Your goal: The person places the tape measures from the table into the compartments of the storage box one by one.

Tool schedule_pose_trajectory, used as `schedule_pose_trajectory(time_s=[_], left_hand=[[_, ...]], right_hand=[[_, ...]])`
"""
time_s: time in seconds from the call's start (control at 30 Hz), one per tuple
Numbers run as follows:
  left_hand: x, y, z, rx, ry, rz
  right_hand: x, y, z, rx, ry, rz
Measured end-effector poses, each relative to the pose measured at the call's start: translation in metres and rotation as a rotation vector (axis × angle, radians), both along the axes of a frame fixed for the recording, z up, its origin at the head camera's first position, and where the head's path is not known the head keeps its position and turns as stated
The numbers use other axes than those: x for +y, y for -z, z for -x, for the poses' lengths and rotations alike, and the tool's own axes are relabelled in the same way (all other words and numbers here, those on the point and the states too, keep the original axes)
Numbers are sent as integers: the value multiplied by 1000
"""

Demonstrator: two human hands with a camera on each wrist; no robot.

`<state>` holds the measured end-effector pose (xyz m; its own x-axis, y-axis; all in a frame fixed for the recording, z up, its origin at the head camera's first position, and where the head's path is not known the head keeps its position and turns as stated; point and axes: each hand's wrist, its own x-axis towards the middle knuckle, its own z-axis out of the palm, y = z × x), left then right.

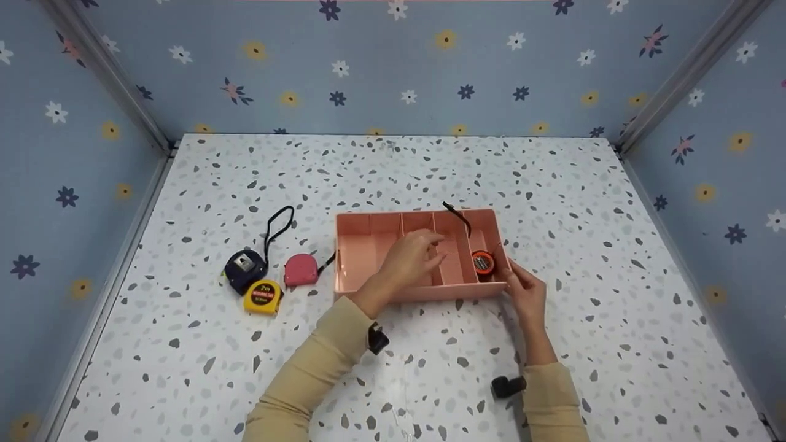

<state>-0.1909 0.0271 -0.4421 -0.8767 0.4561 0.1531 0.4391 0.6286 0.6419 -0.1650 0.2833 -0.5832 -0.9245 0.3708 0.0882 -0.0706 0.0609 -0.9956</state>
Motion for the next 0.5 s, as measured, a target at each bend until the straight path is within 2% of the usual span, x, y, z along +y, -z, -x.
schedule_pose_trajectory(time_s=[0.27,0.5], left_hand=[[-20,4,-2,25,-67,-62],[-41,8,-5,90,-92,-121]], right_hand=[[-1,-4,0,-34,7,-15],[-6,-17,-7,-72,-20,-43]])
